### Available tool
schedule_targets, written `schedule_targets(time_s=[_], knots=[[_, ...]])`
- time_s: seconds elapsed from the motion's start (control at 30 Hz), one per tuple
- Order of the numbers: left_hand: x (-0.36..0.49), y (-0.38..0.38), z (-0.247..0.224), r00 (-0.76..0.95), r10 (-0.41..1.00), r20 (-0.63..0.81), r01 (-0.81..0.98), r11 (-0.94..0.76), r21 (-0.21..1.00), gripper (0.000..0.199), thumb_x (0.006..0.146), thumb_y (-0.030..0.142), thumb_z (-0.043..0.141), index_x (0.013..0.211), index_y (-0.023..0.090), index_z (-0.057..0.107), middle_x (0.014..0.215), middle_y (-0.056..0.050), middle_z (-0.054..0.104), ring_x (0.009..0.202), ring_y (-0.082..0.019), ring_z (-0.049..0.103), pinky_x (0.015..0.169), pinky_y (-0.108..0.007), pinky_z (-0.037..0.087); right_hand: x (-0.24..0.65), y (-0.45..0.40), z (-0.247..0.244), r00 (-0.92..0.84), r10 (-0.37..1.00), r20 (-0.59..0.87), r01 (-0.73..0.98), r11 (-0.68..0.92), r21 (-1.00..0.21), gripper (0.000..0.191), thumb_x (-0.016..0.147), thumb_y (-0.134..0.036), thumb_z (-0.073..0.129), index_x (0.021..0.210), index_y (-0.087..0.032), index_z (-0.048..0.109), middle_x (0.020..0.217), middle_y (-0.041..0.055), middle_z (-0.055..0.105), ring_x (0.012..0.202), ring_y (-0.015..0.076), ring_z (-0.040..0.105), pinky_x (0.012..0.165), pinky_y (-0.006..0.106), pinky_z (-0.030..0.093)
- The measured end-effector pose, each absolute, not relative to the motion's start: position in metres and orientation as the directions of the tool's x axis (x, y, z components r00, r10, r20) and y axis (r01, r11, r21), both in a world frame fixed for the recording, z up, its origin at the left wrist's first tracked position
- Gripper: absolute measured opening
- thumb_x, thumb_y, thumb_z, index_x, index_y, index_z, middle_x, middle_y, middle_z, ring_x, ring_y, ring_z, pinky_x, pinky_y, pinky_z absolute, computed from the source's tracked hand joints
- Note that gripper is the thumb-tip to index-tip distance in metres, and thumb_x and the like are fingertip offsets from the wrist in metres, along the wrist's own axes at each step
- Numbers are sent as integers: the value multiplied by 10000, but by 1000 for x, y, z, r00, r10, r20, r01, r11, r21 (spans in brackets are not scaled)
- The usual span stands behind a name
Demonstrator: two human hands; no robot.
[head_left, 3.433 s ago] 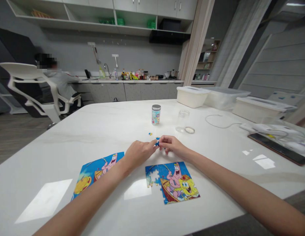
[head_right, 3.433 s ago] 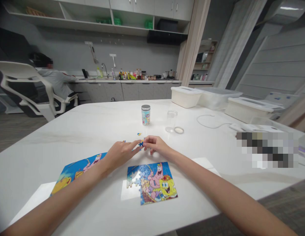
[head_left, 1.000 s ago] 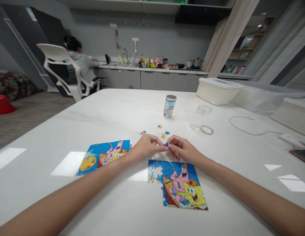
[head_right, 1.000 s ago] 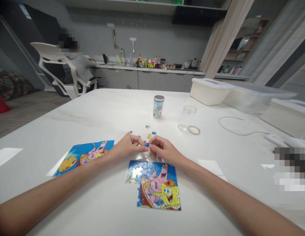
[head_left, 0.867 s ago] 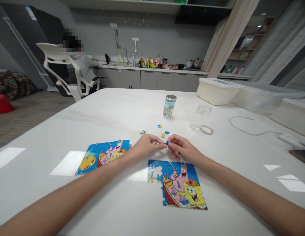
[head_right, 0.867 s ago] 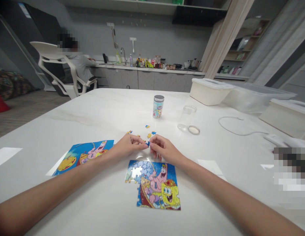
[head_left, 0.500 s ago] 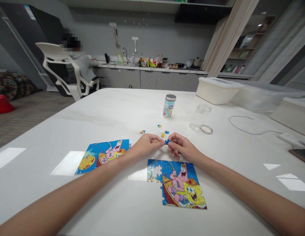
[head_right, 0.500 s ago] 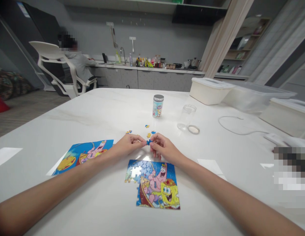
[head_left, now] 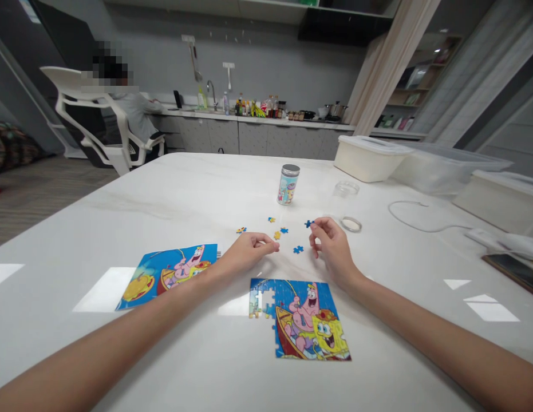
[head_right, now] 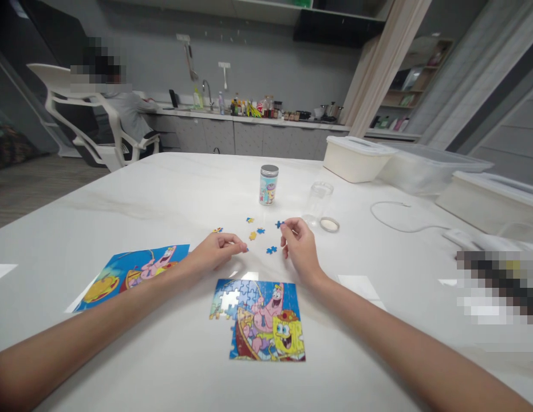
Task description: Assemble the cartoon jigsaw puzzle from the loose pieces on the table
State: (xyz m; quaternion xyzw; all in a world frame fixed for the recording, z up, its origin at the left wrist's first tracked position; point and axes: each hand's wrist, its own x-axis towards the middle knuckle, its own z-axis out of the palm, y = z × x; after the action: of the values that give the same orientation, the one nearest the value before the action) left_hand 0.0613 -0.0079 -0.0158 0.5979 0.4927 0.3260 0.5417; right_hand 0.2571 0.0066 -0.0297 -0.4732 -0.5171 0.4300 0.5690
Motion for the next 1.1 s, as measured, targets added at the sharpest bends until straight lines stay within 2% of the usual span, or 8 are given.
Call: schedule_targets(time_s=[0.17,0.43,0.57,0.73,0.87,0.97,1.03,1.1], knots=[[60,-7,-17,285,943,-170,226,107,968,215,737,382,639,688,180,585,386,106,271,356,-51,187,430,-266,66,265,18,-34,111,983,147,104,136,-985,196,718,-378,613,744,-189,571,692,11,522,641,146,501,411,213,406],[58,-7,-17,277,947,-160,177,113,978,220,739,386,626,683,196,530,391,107,258,349,-47,172,411,-255,77,264,17,-40,-74,980,185,368,199,-908,243,782,-398,576,854,-170,622,744,42,632,600,145,549,496,267,430],[57,-6,-17,295,944,-145,55,134,989,348,708,380,596,582,226,310,440,115,187,363,-39,149,392,-231,82,269,19,-37,-150,952,267,512,306,-803,163,799,-315,573,873,-185,635,778,34,658,691,156,584,645,298,455],[51,-13,-11,419,904,-86,-5,97,995,632,616,398,703,524,216,106,462,110,109,408,-25,105,411,-230,106,274,23,-38,-167,952,258,599,306,-740,132,799,-288,560,826,-188,642,747,28,660,657,157,570,636,302,435],[31,-19,0,757,609,-239,165,175,971,757,484,463,808,482,223,89,444,94,114,383,-45,155,391,-280,159,276,25,-42,-177,945,276,637,323,-700,119,798,-269,546,828,-193,632,732,21,643,652,158,557,631,300,427],[15,-20,5,895,243,-374,337,180,924,600,290,398,885,408,261,313,389,34,291,361,-134,365,345,-319,243,276,25,-43,-182,946,269,650,321,-689,118,799,-258,534,835,-191,624,730,20,631,660,161,553,634,302,426],[11,-21,5,913,139,-384,356,186,916,528,209,368,898,413,277,420,391,1,377,377,-179,448,331,-331,293,276,25,-44,-186,946,264,657,320,-683,120,800,-247,524,843,-188,620,737,22,628,663,162,555,639,305,428],[15,-22,1,912,148,-382,341,240,909,585,191,448,890,378,259,370,360,9,347,338,-153,408,317,-324,286,276,25,-44,-185,946,268,667,321,-673,120,799,-231,517,851,-186,616,749,26,626,671,163,560,648,307,432]])
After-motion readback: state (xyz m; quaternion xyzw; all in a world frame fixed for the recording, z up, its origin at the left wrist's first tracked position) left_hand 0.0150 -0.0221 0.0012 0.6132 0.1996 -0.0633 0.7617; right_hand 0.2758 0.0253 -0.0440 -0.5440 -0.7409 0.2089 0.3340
